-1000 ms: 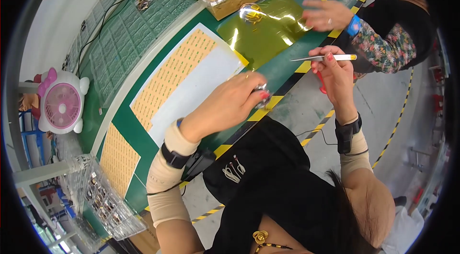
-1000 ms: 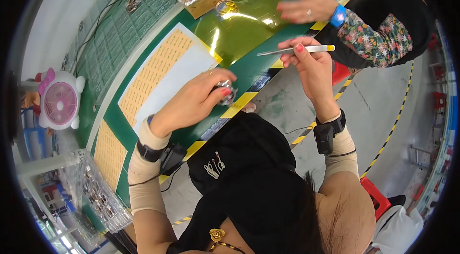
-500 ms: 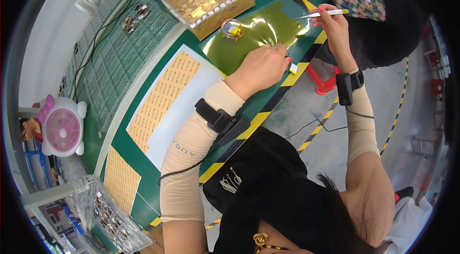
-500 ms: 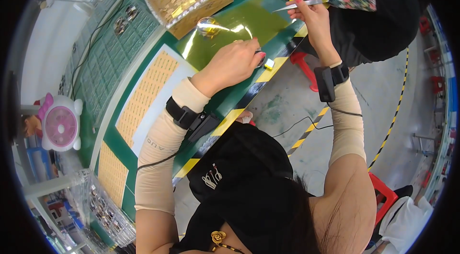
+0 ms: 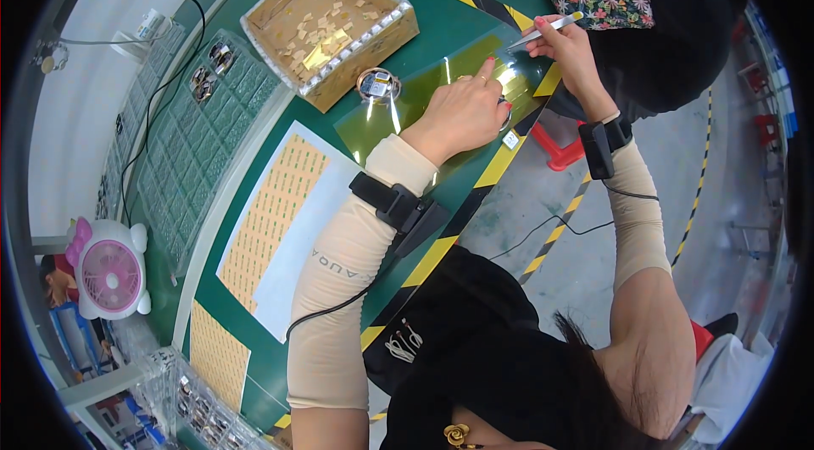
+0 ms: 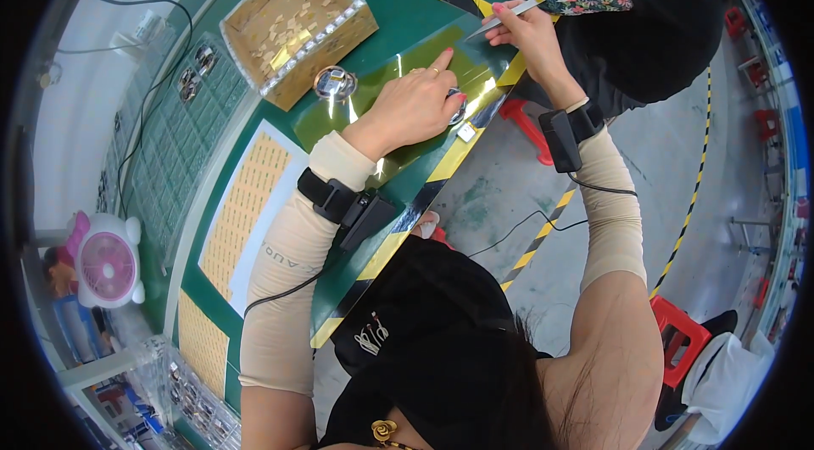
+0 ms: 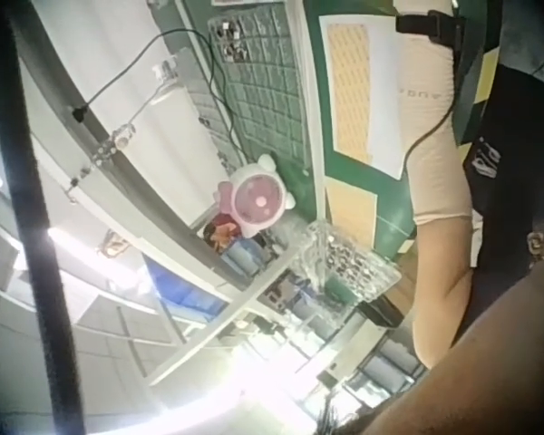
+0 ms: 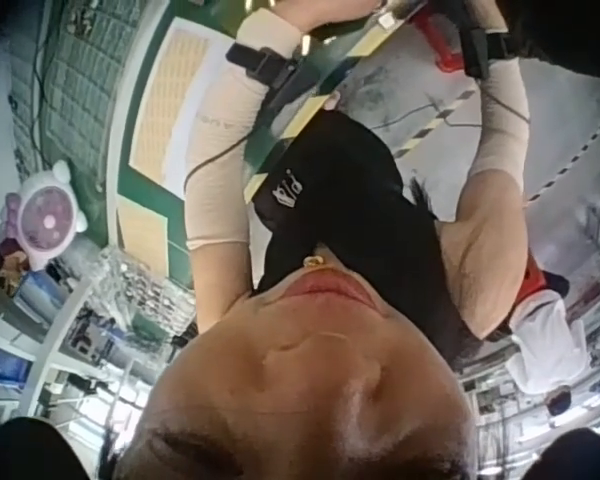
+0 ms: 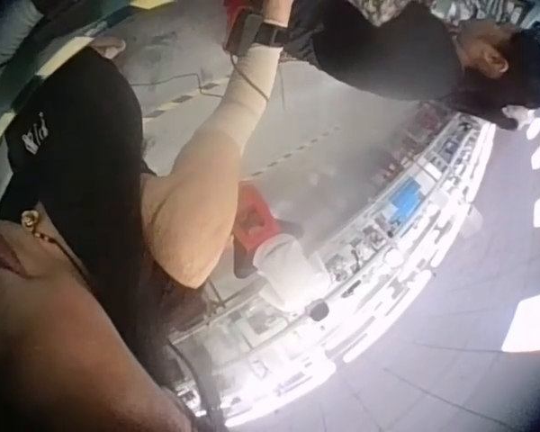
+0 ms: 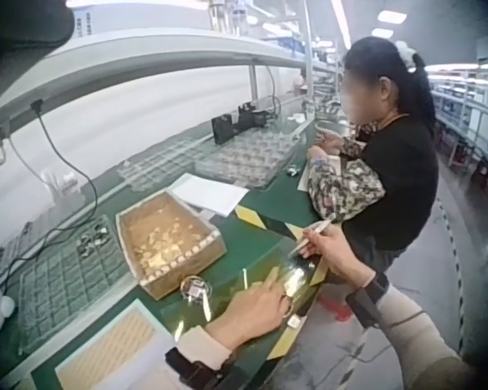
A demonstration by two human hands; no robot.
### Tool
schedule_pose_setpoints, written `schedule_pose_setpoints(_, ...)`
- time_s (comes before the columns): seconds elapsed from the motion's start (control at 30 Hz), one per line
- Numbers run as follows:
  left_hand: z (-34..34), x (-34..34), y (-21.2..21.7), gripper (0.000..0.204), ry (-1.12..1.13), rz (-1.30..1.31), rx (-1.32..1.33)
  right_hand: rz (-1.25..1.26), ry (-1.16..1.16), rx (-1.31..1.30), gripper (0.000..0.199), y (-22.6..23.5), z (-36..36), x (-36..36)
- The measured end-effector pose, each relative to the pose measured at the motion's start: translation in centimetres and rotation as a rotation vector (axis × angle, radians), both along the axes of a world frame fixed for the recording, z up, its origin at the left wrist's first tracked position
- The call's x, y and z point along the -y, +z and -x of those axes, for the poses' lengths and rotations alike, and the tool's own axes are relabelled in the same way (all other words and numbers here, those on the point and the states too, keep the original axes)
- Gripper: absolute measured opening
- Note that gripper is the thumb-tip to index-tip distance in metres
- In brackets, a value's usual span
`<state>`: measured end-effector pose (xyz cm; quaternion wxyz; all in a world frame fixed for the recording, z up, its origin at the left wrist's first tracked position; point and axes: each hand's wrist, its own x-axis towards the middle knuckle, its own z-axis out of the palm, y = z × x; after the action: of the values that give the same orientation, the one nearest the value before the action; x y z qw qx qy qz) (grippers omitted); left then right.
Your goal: The person picks up a watch component, peels a small adhesive piece from a sheet using tweezers, and applies it to the component. They repeat this process for several components before placing them into a separate tray.
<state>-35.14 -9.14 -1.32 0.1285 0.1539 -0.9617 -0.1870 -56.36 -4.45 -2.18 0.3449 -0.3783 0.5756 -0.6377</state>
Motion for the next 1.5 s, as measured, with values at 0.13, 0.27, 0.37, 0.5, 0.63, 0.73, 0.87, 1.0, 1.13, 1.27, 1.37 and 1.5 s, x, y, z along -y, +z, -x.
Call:
schedule_pose_setpoints(0.13, 0.3, 0.2, 0.4, 0.03, 0.018, -0.042, 0.087, -0.017, 0.038, 0.004, 0.02, 0.0, -1.0, 0.3)
schedule_pose_setpoints(0.27, 0.1, 0.3, 0.3, 0.03, 0.012, -0.038, 0.041, -0.023, 0.002, 0.04, 0.021, -0.2, -1.1, 0.1)
schedule_pose_setpoints(0.37, 0.0, 0.4, 0.0, 0.029, 0.017, -0.042, 0.011, -0.003, 0.008, 0.077, 0.02, -0.4, -1.5, 0.2)
schedule_pose_setpoints(0.5, 0.4, 0.2, -0.1, 0.028, 0.023, -0.051, -0.02, 0.064, -0.033, 0.244, 0.019, -0.7, -0.7, -0.1)
schedule_pose_setpoints(0.63, 0.4, 0.1, -0.5, 0.028, 0.039, -0.034, -0.099, 0.145, -0.057, 0.432, 0.02, -0.8, -0.1, 0.0)
schedule_pose_setpoints(0.73, 0.0, 0.9, 0.1, 0.03, 0.091, -0.267, -0.098, 0.239, -0.043, 0.509, 0.02, -0.1, -0.8, 0.4)
schedule_pose_setpoints(0.87, -3.9, 1.4, 2.9, 0.03, 0.201, -0.99, -0.186, 0.393, 0.027, 0.579, 0.02, 2.1, -5.0, 1.0)
schedule_pose_setpoints(1.0, -13.5, 0.1, 4.5, 0.028, 0.295, -1.441, -0.576, 0.417, 0.204, 0.58, 0.02, 5.4, -12.7, 0.5)
schedule_pose_setpoints(1.13, -22.5, -2.6, 4.6, 0.034, 0.489, -1.539, -0.751, 0.319, 0.515, 0.537, 0.02, 6.2, -21.8, 1.9)
schedule_pose_setpoints(1.27, -28.9, -5.0, 1.6, 0.037, 0.64, -1.586, -0.967, 0.182, 0.723, 0.527, 0.02, 5.5, -30.3, 3.2)
schedule_pose_setpoints(1.37, -31.5, -5.9, 0.3, 0.038, 0.625, -1.578, -1.096, 0.114, 0.802, 0.504, 0.02, 3.1, -34.8, 3.2)
schedule_pose_setpoints(1.5, -32.2, -6.7, -0.1, 0.04, 0.669, -1.501, -1.192, -0.011, 0.843, 0.398, 0.02, 0.9, -35.9, 1.5)
